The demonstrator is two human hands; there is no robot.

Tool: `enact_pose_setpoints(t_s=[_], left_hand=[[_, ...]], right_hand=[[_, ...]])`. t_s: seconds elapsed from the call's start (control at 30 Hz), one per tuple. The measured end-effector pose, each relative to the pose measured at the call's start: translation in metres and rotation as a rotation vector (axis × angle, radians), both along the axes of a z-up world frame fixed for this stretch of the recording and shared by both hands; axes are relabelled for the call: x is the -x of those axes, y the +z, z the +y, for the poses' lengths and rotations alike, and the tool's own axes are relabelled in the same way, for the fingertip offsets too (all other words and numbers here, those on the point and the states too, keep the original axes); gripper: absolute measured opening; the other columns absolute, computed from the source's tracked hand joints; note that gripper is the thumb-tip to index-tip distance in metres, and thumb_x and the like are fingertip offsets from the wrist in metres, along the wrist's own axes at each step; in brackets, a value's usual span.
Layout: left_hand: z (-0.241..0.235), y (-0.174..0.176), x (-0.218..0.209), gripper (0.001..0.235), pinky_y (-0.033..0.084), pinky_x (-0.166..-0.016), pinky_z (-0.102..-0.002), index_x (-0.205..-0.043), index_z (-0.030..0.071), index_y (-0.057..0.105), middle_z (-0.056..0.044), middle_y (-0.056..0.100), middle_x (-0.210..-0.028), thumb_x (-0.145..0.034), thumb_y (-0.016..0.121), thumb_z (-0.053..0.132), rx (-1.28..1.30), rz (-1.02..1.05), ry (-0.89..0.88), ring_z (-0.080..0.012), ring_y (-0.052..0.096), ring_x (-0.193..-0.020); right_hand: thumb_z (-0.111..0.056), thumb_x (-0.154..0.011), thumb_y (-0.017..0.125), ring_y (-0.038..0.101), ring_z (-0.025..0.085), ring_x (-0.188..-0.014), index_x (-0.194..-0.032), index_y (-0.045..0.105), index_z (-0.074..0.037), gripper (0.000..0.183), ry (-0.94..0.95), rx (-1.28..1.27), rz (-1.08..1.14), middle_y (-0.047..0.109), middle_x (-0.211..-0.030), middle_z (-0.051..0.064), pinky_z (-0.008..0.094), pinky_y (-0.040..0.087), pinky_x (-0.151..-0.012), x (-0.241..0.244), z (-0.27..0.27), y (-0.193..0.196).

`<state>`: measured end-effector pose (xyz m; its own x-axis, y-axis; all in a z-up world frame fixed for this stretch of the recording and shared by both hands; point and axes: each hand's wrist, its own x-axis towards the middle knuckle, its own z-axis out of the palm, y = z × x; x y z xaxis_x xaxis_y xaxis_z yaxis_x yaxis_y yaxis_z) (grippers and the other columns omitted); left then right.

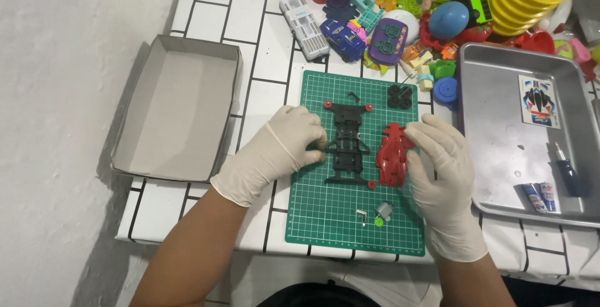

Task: Assembling a plastic toy car chassis by fitting and snapping small components together on a cutting mat.

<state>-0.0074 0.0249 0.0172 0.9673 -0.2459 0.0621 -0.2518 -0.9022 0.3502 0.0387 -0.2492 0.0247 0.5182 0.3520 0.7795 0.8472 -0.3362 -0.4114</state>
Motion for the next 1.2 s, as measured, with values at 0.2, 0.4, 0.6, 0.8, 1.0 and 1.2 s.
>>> enact_pose_setpoints(t_s=[0.2,0.4,0.6,0.8,1.0,1.2], left_hand=[[-0.007,-0.007,-0.002,0.025,0.046,-0.095,-0.035,-0.078,0.028,0.073,0.007,0.065,-0.077,-0.078,0.078,0.053,-0.104,-0.01,0.022,-0.0156,0.061,-0.087],[-0.013,0.006,0.001,0.021,0.048,-0.087,-0.036,-0.076,0.023,0.074,0.003,0.066,-0.073,-0.078,0.08,0.043,-0.117,-0.047,0.055,-0.0187,0.062,-0.081],[-0.018,0.001,0.0,0.015,0.047,-0.083,-0.033,-0.075,0.024,0.073,0.005,0.066,-0.073,-0.08,0.077,0.039,-0.152,-0.019,0.093,-0.017,0.062,-0.079],[-0.02,0.006,0.001,0.012,0.048,-0.084,-0.033,-0.076,0.021,0.075,0.001,0.068,-0.074,-0.081,0.076,0.032,-0.154,-0.005,0.103,-0.0205,0.064,-0.079],[-0.015,0.005,0.001,0.011,0.049,-0.084,-0.033,-0.076,0.02,0.075,0.0,0.069,-0.074,-0.082,0.074,0.029,-0.142,0.026,0.118,-0.0198,0.064,-0.08],[-0.011,0.016,0.002,0.017,0.049,-0.082,-0.032,-0.081,0.014,0.076,-0.002,0.066,-0.072,-0.088,0.071,0.029,-0.095,-0.019,0.151,-0.0198,0.062,-0.078]], right_hand=[[0.012,-0.085,0.075,0.066,0.042,-0.121,-0.112,0.077,0.004,0.028,-0.002,-0.033,0.04,0.075,-0.114,0.021,0.05,0.053,-0.108,-0.003,-0.003,-0.005],[0.019,-0.088,0.065,0.066,0.04,-0.119,-0.113,0.073,0.007,0.028,0.093,-0.189,0.28,0.073,-0.108,0.022,0.05,0.054,-0.106,0.009,-0.001,0.006],[0.016,-0.092,0.064,0.068,0.034,-0.111,-0.112,0.069,0.01,0.021,0.119,-0.307,0.5,0.071,-0.1,0.02,0.047,0.055,-0.102,0.009,-0.009,0.005],[0.01,-0.093,0.068,0.066,0.021,-0.107,-0.115,0.069,0.005,0.023,0.031,-0.397,0.717,0.073,-0.103,0.017,0.039,0.054,-0.1,0.011,-0.01,0.0],[0.009,-0.093,0.069,0.07,0.023,-0.108,-0.115,0.068,0.003,0.023,0.023,-0.422,0.761,0.074,-0.104,0.018,0.041,0.055,-0.1,0.009,-0.01,-0.003],[0.006,-0.096,0.069,0.068,0.019,-0.099,-0.111,0.07,0.0,0.016,-0.028,-0.454,0.741,0.074,-0.099,0.015,0.038,0.057,-0.095,0.009,-0.006,-0.001]])
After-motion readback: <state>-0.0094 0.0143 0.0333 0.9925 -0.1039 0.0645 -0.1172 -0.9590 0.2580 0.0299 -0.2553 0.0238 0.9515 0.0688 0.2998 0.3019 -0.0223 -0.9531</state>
